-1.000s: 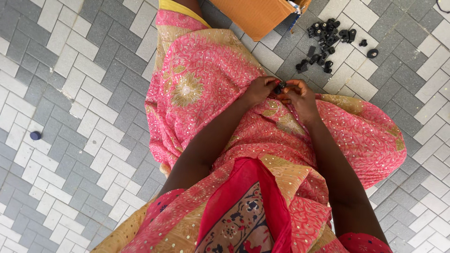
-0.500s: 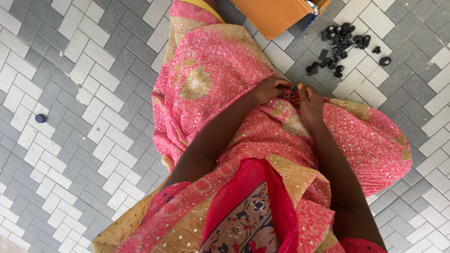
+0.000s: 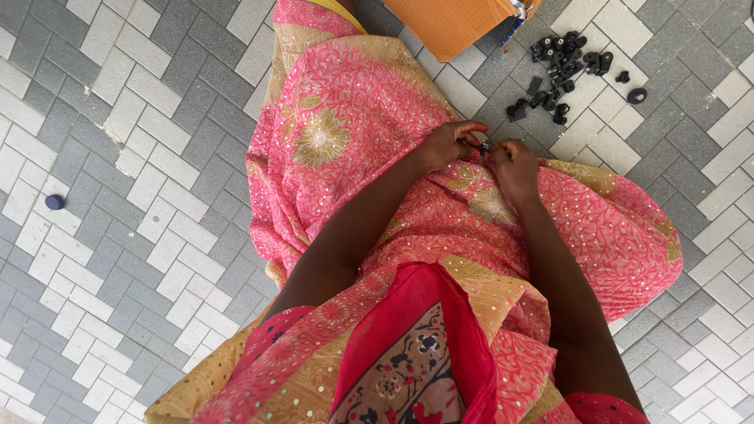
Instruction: The person sits on a tiled floor and assembles small black plastic components by hand, picking them from a pile and placing assembled units into a cardboard box.
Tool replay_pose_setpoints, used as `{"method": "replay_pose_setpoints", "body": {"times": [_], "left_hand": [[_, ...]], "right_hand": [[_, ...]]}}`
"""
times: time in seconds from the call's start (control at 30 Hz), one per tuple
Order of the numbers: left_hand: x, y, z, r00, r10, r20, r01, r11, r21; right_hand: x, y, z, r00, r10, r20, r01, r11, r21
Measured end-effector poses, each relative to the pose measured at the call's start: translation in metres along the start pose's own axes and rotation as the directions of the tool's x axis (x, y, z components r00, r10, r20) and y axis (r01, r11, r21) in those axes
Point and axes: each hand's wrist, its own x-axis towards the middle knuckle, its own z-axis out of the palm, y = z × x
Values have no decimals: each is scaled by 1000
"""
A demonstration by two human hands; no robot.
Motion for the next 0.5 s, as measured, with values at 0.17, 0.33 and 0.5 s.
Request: {"method": "replay_pose_setpoints", "body": {"times": [0.17, 0.33, 0.5], "left_hand": [[-7, 12, 5, 998, -28, -55, 26, 999, -25], [-8, 17, 8, 995, -37, -93, 33, 998, -44], [-4, 10, 4, 997, 12, -79, 2, 984, 180]], "right_hand": [[3, -5, -3, 994, 82, -66, -79, 996, 47], [-12, -22, -2, 994, -110, -16, 110, 993, 32], [-7, -10, 4, 987, -157, 13, 158, 986, -61]]}}
